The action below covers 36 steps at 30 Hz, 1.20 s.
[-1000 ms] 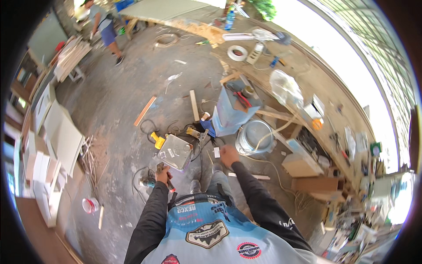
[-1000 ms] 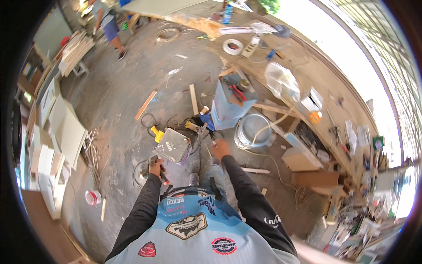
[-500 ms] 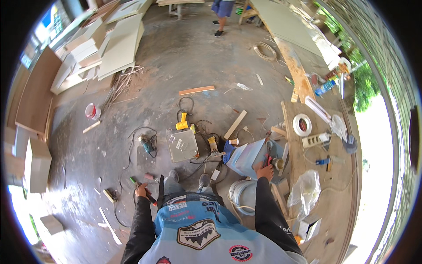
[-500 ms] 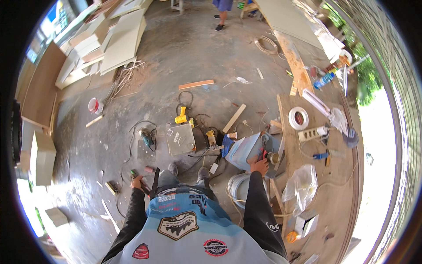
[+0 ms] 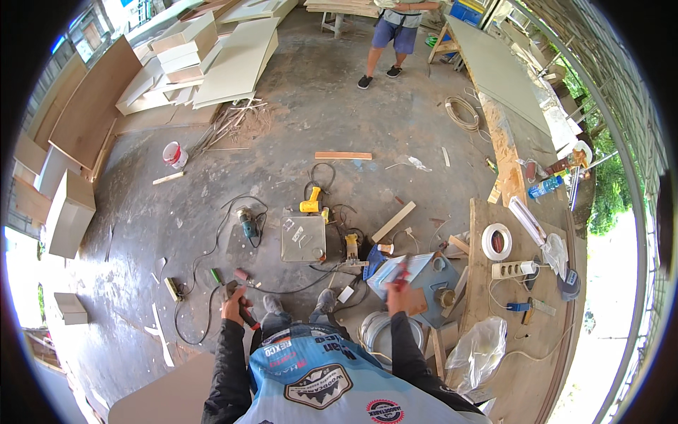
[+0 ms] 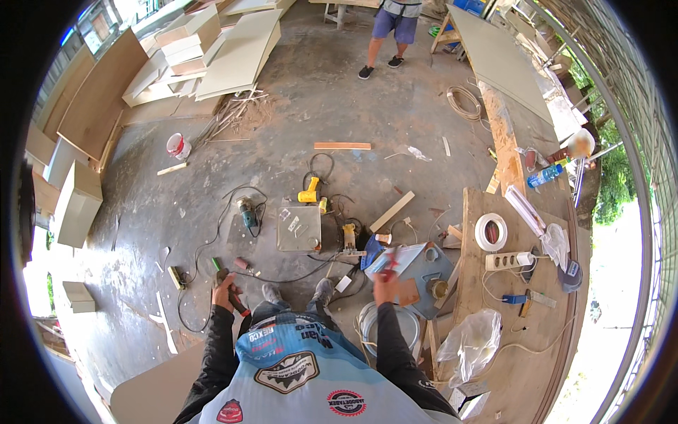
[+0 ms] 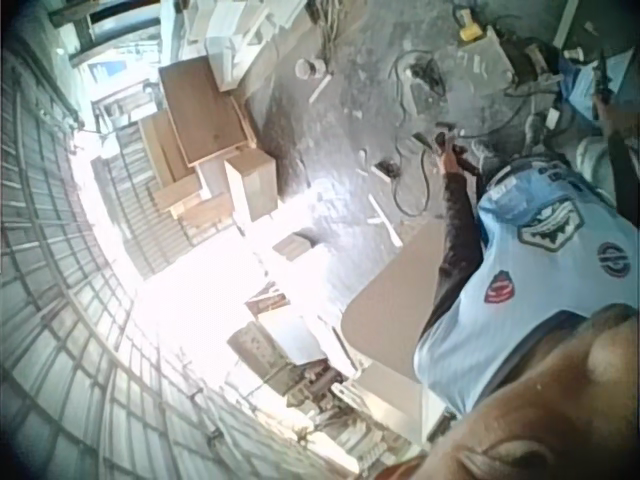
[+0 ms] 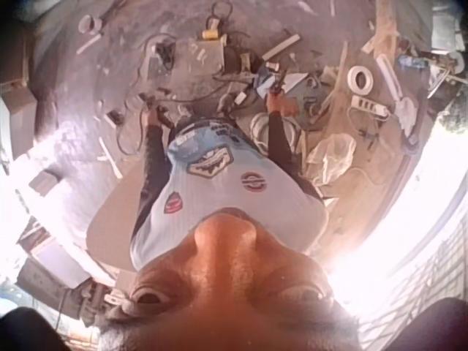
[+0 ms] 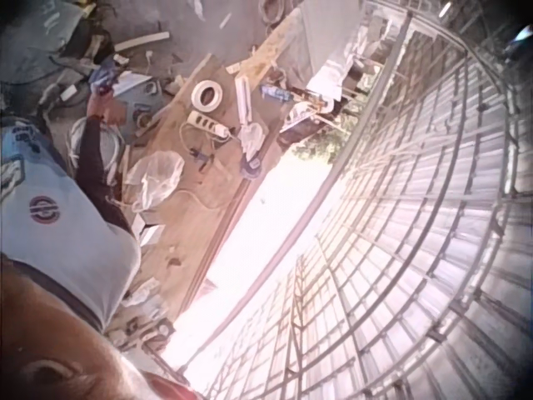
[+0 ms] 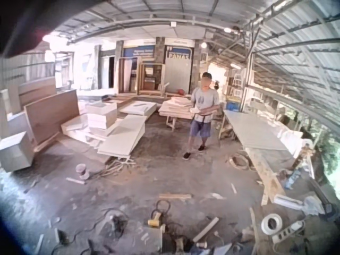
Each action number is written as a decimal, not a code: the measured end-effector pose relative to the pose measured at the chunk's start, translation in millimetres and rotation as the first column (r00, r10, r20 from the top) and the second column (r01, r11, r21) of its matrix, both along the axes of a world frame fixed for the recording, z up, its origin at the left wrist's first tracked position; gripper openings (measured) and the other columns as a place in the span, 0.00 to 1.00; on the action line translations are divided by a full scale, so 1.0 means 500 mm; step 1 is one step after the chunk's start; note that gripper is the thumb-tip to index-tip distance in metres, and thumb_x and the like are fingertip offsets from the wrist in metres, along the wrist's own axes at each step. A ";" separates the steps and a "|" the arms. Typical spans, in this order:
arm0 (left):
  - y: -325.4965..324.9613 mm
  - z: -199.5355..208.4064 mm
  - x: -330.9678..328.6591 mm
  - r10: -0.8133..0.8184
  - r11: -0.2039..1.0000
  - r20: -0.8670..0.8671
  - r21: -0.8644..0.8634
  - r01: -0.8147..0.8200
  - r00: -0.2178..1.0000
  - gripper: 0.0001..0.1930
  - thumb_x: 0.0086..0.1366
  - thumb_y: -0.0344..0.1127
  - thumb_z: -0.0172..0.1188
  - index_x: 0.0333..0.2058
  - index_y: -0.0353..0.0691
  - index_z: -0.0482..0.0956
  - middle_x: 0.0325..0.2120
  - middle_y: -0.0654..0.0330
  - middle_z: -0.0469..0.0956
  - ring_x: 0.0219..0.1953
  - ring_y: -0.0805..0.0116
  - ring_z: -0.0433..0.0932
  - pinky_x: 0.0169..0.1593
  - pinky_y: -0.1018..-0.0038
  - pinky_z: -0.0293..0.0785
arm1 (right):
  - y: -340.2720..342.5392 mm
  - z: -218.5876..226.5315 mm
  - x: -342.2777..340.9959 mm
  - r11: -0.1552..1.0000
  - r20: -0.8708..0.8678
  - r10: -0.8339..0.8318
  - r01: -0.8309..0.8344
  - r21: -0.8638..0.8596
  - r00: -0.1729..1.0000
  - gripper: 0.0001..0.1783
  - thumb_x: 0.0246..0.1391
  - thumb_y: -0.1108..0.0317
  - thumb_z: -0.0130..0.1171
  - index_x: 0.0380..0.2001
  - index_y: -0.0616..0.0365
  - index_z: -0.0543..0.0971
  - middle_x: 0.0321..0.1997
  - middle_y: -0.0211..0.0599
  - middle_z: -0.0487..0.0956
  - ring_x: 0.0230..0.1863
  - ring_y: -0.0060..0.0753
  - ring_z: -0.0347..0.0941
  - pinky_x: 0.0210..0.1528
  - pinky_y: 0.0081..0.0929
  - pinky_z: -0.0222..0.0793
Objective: The person assembles a wooden shelf unit by using a nail gun to attach pieces, applies adhesive from a bottle inside a compartment, and then uses a hammer to secure a back panel.
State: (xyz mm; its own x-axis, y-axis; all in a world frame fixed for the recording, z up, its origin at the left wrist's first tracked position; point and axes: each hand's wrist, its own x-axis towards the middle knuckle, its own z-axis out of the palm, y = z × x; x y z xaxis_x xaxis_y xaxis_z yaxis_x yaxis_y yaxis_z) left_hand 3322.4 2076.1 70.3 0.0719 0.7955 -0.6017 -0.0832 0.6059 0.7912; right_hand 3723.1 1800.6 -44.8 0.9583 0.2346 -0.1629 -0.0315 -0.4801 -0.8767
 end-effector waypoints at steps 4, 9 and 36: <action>-0.007 0.008 0.029 -0.244 0.965 0.201 -0.046 0.258 0.949 0.27 0.63 0.34 0.68 0.58 0.39 0.68 0.29 0.58 0.77 0.30 0.58 0.82 0.39 0.62 0.82 | 0.157 0.183 -0.186 0.790 -0.222 0.612 -0.599 0.129 0.759 0.23 0.42 0.52 0.76 0.29 0.56 0.75 0.24 0.24 0.70 0.27 0.24 0.64 0.30 0.29 0.62; -0.051 0.033 0.108 -0.319 0.937 0.286 -0.048 0.346 0.903 0.26 0.61 0.34 0.70 0.56 0.41 0.69 0.41 0.56 0.79 0.43 0.59 0.81 0.47 0.59 0.78 | 0.282 0.167 -0.377 0.451 -0.243 0.892 -0.737 0.503 0.381 0.32 0.49 0.56 0.70 0.53 0.65 0.75 0.42 0.37 0.78 0.44 0.32 0.72 0.49 0.33 0.69; -0.236 -0.274 -0.935 0.743 0.554 -0.277 -0.255 -0.793 0.609 0.15 0.46 0.23 0.72 0.31 0.23 0.76 0.24 0.46 0.79 0.20 0.51 0.82 0.24 0.58 0.81 | 0.412 0.979 -0.224 -0.263 0.485 0.543 -0.410 0.873 0.685 0.37 0.55 0.28 0.44 0.22 0.56 0.64 0.14 0.27 0.57 0.20 0.25 0.51 0.32 0.32 0.50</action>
State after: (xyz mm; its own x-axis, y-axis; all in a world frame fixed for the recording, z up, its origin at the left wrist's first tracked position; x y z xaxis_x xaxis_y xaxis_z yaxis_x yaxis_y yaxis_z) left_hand 2855.0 1957.9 -66.7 -0.5648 0.2683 -0.7804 -0.5598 0.5704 0.6011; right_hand 3611.2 2006.8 444.4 0.4627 0.5882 0.6632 -0.3524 0.8085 -0.4713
